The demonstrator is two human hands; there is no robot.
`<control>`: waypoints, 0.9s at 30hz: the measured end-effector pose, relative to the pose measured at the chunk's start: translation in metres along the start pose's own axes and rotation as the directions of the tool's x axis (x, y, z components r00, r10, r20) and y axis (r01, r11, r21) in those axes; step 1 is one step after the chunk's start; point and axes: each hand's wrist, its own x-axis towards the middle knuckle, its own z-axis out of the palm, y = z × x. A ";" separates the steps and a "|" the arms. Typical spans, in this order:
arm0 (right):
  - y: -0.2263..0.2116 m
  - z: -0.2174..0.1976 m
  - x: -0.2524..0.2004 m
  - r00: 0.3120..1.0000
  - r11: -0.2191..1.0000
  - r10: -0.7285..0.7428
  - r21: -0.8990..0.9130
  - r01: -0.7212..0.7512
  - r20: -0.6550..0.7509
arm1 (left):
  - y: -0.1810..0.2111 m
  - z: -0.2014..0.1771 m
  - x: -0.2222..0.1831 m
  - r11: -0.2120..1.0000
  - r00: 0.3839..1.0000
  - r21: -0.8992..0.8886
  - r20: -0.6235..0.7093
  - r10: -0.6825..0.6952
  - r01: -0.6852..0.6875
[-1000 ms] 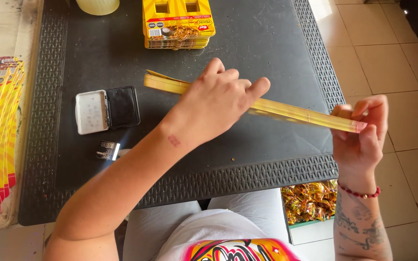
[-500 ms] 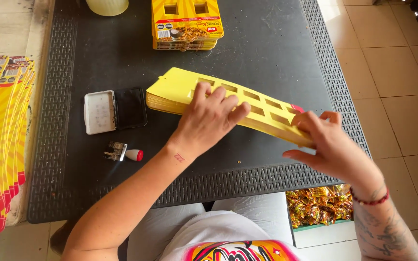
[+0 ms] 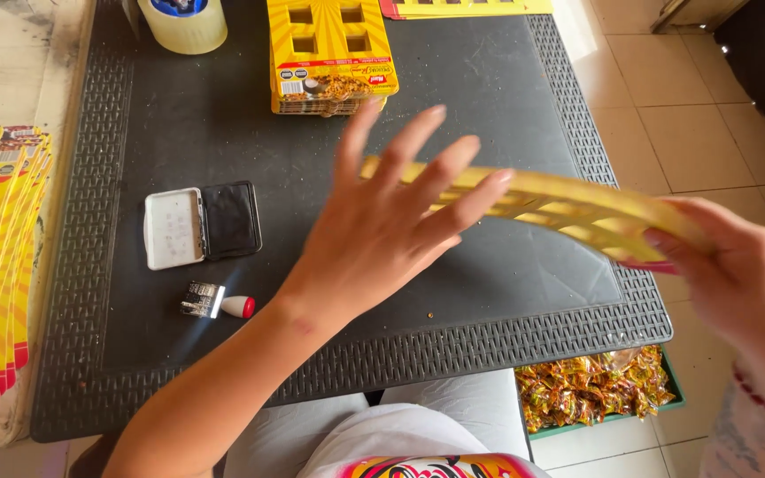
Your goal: The person prepares cardboard packaging templates by folding them along pre-scored lines and applying clear tape using a handheld dispenser to secure the shape. The person handles multiple yellow templates, stacking them on a table and using a stamp before taping individual pieces.
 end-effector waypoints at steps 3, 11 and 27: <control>0.020 -0.009 0.021 0.989 0.990 0.073 0.127 -0.056 -0.126 | -0.007 -0.028 -0.038 0.981 0.994 -0.167 0.068 -0.089 0.099; 0.079 0.071 0.122 0.845 0.748 -0.338 -0.663 -0.025 -0.415 | 0.007 -0.049 -0.180 0.779 0.785 -0.107 0.131 -0.605 0.618; 0.104 0.211 0.161 0.952 0.711 0.043 -0.660 -0.243 -0.304 | 0.019 -0.025 -0.254 0.712 0.644 0.067 0.374 -0.667 0.699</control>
